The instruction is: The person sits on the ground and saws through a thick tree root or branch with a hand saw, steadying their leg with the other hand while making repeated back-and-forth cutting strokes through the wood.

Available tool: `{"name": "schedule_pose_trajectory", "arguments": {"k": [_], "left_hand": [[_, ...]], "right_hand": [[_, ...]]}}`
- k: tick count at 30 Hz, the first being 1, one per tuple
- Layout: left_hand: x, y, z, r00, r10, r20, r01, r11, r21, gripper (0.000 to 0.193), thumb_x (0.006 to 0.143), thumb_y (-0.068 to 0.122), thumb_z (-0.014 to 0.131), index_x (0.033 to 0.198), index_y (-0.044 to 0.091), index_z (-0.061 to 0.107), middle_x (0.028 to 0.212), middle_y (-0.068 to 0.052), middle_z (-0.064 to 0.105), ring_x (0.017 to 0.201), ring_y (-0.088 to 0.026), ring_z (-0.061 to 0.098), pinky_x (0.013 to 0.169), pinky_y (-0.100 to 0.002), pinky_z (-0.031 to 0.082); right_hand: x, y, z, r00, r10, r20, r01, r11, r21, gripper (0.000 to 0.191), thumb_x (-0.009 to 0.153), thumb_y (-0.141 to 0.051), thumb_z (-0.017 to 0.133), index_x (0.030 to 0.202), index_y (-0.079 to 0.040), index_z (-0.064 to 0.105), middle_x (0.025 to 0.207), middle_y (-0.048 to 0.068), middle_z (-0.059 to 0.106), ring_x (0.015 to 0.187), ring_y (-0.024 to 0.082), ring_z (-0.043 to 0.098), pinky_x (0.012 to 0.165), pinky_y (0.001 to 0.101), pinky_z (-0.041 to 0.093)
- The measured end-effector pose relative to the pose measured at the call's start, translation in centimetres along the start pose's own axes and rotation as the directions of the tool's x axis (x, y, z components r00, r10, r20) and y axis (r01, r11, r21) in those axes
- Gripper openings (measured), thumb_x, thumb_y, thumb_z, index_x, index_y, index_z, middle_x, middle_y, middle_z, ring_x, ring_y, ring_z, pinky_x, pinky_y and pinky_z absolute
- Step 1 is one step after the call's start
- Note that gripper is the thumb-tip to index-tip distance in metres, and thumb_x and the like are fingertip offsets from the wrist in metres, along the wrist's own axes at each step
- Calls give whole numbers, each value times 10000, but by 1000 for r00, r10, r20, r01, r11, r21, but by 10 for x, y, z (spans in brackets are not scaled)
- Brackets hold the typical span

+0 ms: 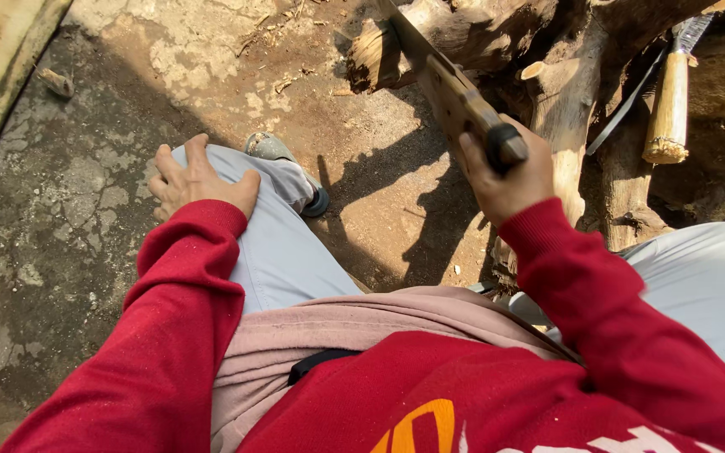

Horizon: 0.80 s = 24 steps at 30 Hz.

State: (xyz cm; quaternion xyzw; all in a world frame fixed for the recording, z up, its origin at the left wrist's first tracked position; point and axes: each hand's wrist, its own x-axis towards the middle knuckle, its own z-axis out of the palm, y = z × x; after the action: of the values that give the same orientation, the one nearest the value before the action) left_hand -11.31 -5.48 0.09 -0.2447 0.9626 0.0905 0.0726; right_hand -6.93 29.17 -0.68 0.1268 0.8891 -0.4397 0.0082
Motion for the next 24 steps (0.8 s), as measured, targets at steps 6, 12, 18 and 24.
{"name": "schedule_pose_trajectory", "arguments": {"k": [6, 12, 18, 24], "left_hand": [[-2, 0, -1, 1000, -1, -2, 1, 1000, -13, 836, 711, 470, 761, 1474, 343, 444, 1617, -117, 214, 1425, -420, 303, 1063, -631, 362], [-2, -1, 3, 1000, 2, 14, -2, 1000, -8, 842, 705, 458, 740, 1482, 334, 439, 1607, -112, 245, 1420, -410, 324, 1054, -615, 383], [0, -1, 3, 1000, 11, -25, -11, 1000, -3, 835, 707, 459, 755, 1474, 328, 451, 1609, -125, 231, 1428, -426, 294, 1062, -624, 367], [2, 1, 3, 1000, 0, -6, 0, 1000, 1, 855, 707, 472, 764, 1483, 337, 430, 1612, -120, 212, 1423, -424, 292, 1068, -636, 352]], "right_hand": [[24, -30, 7, 994, -107, 6, 107, 994, 16, 269, 1010, -229, 670, 1198, -37, 680, 881, 89, 706, 664, 175, 613, 608, 320, 559], [-80, -7, -33, 986, -148, -78, 156, 980, 121, 316, 991, -217, 676, 1259, -49, 668, 842, 78, 693, 673, 129, 610, 592, 299, 524], [12, 5, 15, 996, -91, -16, 91, 995, -44, 210, 1011, -214, 674, 1136, -46, 677, 854, 84, 671, 646, 175, 591, 597, 332, 555], [33, -33, 17, 987, -158, -34, 158, 987, 0, 226, 1010, -238, 676, 1152, -63, 684, 871, 81, 685, 670, 172, 594, 637, 336, 555]]}}
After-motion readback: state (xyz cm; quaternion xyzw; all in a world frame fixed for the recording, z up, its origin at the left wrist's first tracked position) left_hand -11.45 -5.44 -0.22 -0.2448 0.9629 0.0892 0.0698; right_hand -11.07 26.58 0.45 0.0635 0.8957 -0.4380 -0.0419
